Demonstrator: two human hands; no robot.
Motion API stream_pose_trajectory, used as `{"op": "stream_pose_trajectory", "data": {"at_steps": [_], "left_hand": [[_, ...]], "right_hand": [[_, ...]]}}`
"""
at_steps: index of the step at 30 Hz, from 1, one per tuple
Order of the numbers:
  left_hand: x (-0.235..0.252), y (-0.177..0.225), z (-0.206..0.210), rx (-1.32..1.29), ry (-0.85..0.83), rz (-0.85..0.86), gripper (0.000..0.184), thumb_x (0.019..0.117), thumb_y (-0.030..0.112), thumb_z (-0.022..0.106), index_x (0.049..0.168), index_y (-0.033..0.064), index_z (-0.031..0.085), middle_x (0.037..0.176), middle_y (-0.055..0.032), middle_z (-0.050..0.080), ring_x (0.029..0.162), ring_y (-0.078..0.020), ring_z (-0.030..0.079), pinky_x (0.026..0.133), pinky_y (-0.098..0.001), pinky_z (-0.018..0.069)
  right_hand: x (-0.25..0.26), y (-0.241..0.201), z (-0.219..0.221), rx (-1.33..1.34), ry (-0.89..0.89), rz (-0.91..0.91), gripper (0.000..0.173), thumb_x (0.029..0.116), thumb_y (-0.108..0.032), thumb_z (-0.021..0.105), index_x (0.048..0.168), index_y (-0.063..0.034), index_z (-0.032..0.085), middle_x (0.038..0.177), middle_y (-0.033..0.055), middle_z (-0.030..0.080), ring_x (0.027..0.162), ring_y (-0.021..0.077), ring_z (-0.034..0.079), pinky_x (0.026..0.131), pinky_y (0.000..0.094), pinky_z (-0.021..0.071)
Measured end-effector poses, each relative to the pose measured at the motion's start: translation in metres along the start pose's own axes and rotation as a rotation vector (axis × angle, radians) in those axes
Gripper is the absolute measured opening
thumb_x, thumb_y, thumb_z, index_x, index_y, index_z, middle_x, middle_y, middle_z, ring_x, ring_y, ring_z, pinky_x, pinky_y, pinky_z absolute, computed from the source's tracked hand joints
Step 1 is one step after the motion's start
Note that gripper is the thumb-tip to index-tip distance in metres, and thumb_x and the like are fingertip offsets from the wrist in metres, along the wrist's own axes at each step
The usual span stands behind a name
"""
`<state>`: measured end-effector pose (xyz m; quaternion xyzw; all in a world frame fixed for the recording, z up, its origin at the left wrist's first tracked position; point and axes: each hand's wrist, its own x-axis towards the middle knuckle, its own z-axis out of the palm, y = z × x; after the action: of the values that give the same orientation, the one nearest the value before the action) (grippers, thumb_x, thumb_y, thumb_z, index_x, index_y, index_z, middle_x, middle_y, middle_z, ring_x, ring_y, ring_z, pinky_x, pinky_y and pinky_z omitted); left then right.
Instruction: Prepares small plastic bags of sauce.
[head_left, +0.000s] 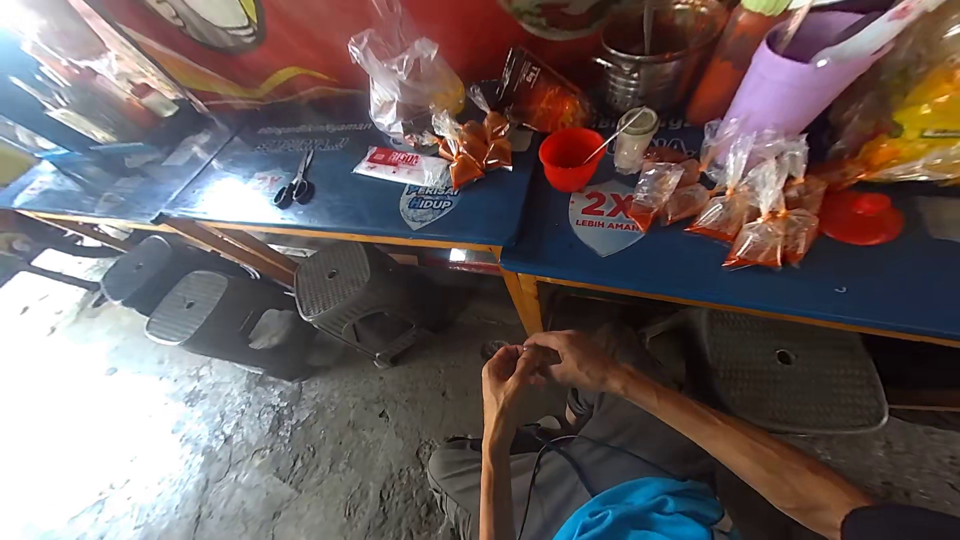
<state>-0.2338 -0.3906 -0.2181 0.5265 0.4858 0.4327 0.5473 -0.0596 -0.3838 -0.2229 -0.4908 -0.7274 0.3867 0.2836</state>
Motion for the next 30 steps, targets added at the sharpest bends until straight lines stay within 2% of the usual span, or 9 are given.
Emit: {"op": "stream_pose_trajectory", "data": {"at_steps": [2, 4, 5, 7, 11, 13, 17, 25, 30], "left_hand": [[-0.003, -0.011, -0.013, 0.109, -0.034, 0.165, 0.032, 0.0922, 0.01, 0.063, 0.119, -0.0076, 0.06, 0.104, -0.0101, 0.069, 0.095, -0.0113, 0.067, 0.084, -0.028, 0.0561], [-0.008, -0.027, -0.025, 0.286, -0.083, 0.241, 0.062, 0.0876, 0.022, 0.067, 0.14, -0.0073, 0.05, 0.133, -0.0194, 0.061, 0.126, -0.0241, 0.056, 0.104, -0.0442, 0.0467], [-0.011, -0.036, -0.026, 0.343, -0.104, 0.245, 0.065, 0.0867, 0.024, 0.069, 0.142, -0.0062, 0.051, 0.14, -0.0213, 0.057, 0.133, -0.0296, 0.052, 0.108, -0.0542, 0.0415], [-0.014, -0.049, -0.02, 0.382, -0.095, 0.291, 0.048, 0.0869, 0.02, 0.068, 0.127, -0.0058, 0.065, 0.134, -0.0213, 0.062, 0.13, -0.0321, 0.055, 0.108, -0.0647, 0.0341], [-0.012, -0.051, -0.004, 0.543, 0.022, 0.447, 0.022, 0.0902, 0.013, 0.059, 0.096, 0.0007, 0.077, 0.1, -0.0117, 0.075, 0.099, -0.0245, 0.069, 0.101, -0.0614, 0.037], [-0.01, -0.05, 0.0, 0.658, 0.083, 0.509, 0.021, 0.0897, 0.016, 0.06, 0.089, 0.0032, 0.077, 0.096, -0.01, 0.075, 0.094, -0.0253, 0.07, 0.099, -0.06, 0.038], [-0.009, -0.048, 0.008, 0.77, 0.151, 0.553, 0.025, 0.0908, 0.02, 0.059, 0.085, 0.007, 0.079, 0.096, -0.0066, 0.077, 0.092, -0.024, 0.071, 0.1, -0.059, 0.0381], [-0.009, -0.051, 0.002, 0.852, 0.181, 0.55, 0.027, 0.0906, 0.025, 0.058, 0.083, 0.0099, 0.079, 0.095, -0.005, 0.077, 0.093, -0.0246, 0.072, 0.102, -0.0603, 0.0368], [-0.01, -0.047, 0.003, 0.808, 0.158, 0.522, 0.027, 0.0907, 0.024, 0.058, 0.083, 0.0087, 0.078, 0.094, -0.0053, 0.077, 0.092, -0.0243, 0.071, 0.102, -0.0606, 0.0365]], "right_hand": [[0.004, -0.008, -0.004, 0.011, 0.005, 0.005, 0.028, 0.0943, -0.014, 0.065, 0.118, 0.0003, 0.07, 0.106, 0.0176, 0.073, 0.099, 0.0258, 0.07, 0.091, 0.0434, 0.0539], [0.005, -0.015, -0.004, 0.051, 0.008, 0.014, 0.026, 0.0962, -0.015, 0.063, 0.116, 0.0003, 0.07, 0.102, 0.0166, 0.072, 0.093, 0.0226, 0.07, 0.087, 0.0395, 0.0548], [0.006, -0.02, -0.003, 0.071, 0.0, 0.025, 0.026, 0.0963, -0.015, 0.062, 0.116, 0.0001, 0.07, 0.101, 0.0161, 0.072, 0.092, 0.0219, 0.069, 0.086, 0.0388, 0.0549], [0.008, -0.027, 0.0, 0.088, -0.018, 0.026, 0.026, 0.0969, -0.014, 0.062, 0.116, 0.0017, 0.07, 0.1, 0.0177, 0.071, 0.091, 0.0234, 0.069, 0.085, 0.0396, 0.0541], [0.008, -0.033, -0.008, -0.008, -0.083, 0.05, 0.026, 0.0973, -0.009, 0.059, 0.118, 0.0051, 0.067, 0.106, 0.0227, 0.07, 0.099, 0.0316, 0.067, 0.091, 0.0459, 0.0516], [0.007, -0.037, -0.017, -0.084, -0.158, 0.08, 0.027, 0.0946, -0.005, 0.061, 0.119, 0.0069, 0.065, 0.108, 0.0246, 0.068, 0.103, 0.0356, 0.066, 0.092, 0.05, 0.0502], [0.006, -0.043, -0.027, -0.206, -0.236, 0.157, 0.029, 0.091, -0.005, 0.065, 0.118, 0.0056, 0.062, 0.109, 0.0245, 0.066, 0.104, 0.0384, 0.064, 0.091, 0.0537, 0.0491], [0.003, -0.051, -0.053, -0.276, -0.105, 0.199, 0.021, 0.0928, -0.009, 0.06, 0.109, 0.0019, 0.068, 0.1, 0.0195, 0.068, 0.098, 0.033, 0.066, 0.086, 0.0496, 0.0498], [0.001, -0.042, -0.048, -0.261, -0.146, 0.065, 0.041, 0.0916, -0.02, 0.072, 0.129, -0.0052, 0.065, 0.119, 0.0189, 0.065, 0.117, 0.0363, 0.059, 0.099, 0.0502, 0.047]]}}
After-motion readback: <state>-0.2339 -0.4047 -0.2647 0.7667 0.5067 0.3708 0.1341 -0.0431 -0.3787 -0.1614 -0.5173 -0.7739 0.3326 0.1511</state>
